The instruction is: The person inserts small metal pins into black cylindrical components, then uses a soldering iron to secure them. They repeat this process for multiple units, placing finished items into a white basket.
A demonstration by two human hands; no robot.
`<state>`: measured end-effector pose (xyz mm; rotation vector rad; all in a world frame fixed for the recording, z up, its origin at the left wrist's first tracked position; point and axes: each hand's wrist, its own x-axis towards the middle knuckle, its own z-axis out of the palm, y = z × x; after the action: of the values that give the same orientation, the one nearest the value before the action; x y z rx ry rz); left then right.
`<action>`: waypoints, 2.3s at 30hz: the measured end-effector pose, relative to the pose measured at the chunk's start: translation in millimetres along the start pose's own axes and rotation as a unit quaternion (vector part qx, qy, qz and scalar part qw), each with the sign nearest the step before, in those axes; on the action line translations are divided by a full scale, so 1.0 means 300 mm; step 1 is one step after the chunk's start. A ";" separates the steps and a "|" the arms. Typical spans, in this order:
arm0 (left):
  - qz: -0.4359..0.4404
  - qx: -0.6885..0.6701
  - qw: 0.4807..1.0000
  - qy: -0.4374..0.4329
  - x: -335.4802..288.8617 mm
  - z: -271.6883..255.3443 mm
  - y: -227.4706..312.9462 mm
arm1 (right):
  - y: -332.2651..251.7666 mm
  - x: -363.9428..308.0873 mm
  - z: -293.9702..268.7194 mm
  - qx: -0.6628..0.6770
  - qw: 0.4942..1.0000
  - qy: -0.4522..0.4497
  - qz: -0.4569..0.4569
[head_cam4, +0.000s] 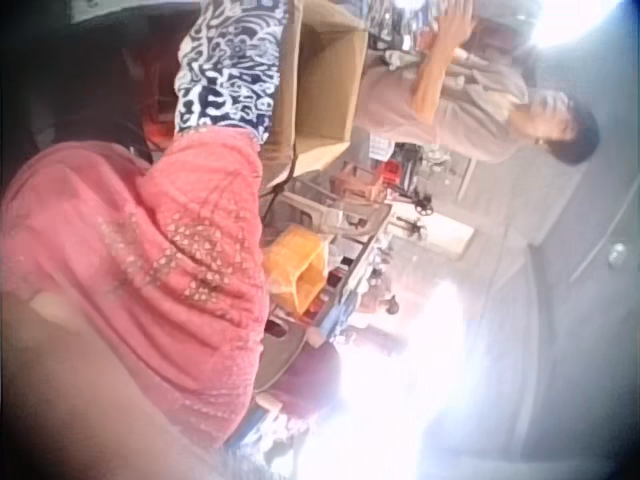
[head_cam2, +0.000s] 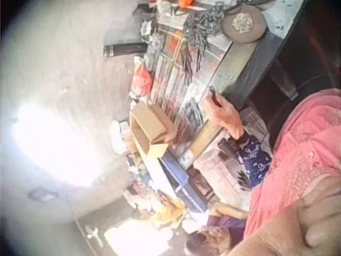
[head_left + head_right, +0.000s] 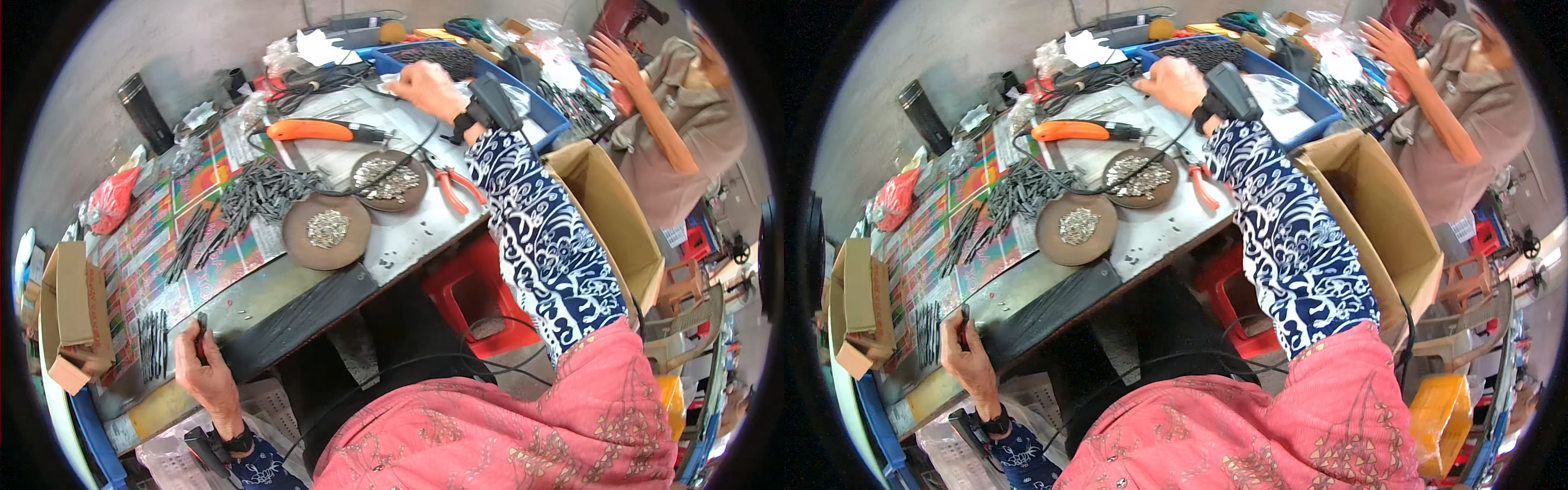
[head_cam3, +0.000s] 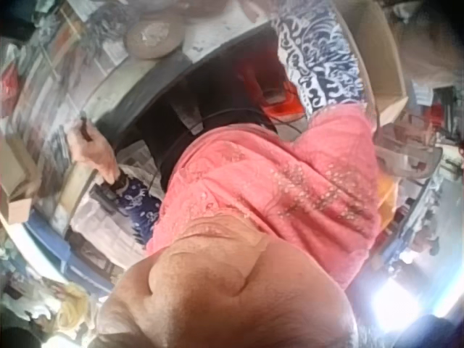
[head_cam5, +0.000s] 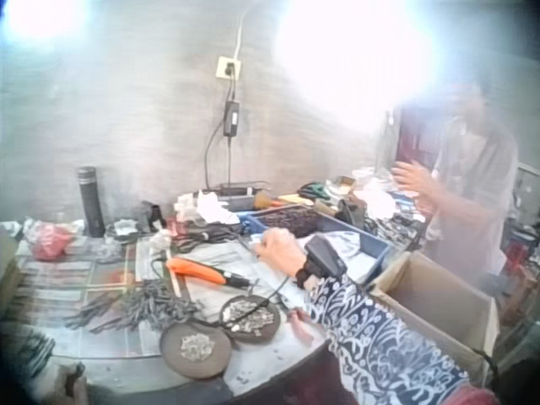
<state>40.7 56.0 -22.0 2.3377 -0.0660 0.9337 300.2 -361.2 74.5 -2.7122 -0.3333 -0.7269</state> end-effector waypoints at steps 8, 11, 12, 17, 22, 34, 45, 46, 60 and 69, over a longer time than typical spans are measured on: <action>-0.013 -0.007 1.000 -0.004 -0.006 -0.004 -0.005 | -0.277 -0.019 0.296 0.011 0.987 -0.063 -0.148; -0.005 -0.002 1.000 -0.004 -0.005 -0.006 -0.004 | -0.296 -0.023 0.322 -0.015 0.982 -0.113 -0.152; -0.011 -0.009 1.000 -0.007 -0.005 -0.008 -0.004 | -0.294 -0.026 0.325 -0.020 0.979 -0.133 -0.152; -0.006 -0.020 1.000 -0.005 -0.003 -0.010 0.003 | -0.276 -0.028 0.335 0.014 0.988 -0.098 -0.122; -0.004 -0.013 1.000 -0.008 -0.004 -0.010 -0.001 | -0.247 -0.015 0.274 0.014 0.989 -0.054 -0.139; -0.006 -0.009 0.999 -0.044 0.018 -0.038 0.044 | -0.273 -0.053 0.283 0.043 0.982 -0.068 -0.170; 0.014 -0.018 1.000 -0.016 0.011 -0.041 0.059 | -0.325 -0.041 0.301 -0.122 0.974 -0.109 -0.155; 0.012 -0.020 0.999 -0.023 0.010 -0.045 0.056 | -0.322 -0.047 0.303 -0.117 0.976 -0.110 -0.149; 0.002 -0.030 0.999 -0.025 0.003 -0.060 0.079 | -0.329 -0.045 0.332 -0.117 0.969 -0.139 -0.167; -0.017 -0.042 0.999 -0.023 -0.002 -0.066 0.107 | -0.327 -0.059 0.279 0.039 0.983 -0.047 -0.175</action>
<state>19.8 40.9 5.7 2.2753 -0.0822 0.8439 293.2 -243.3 19.8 -2.6464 -0.8596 -0.6582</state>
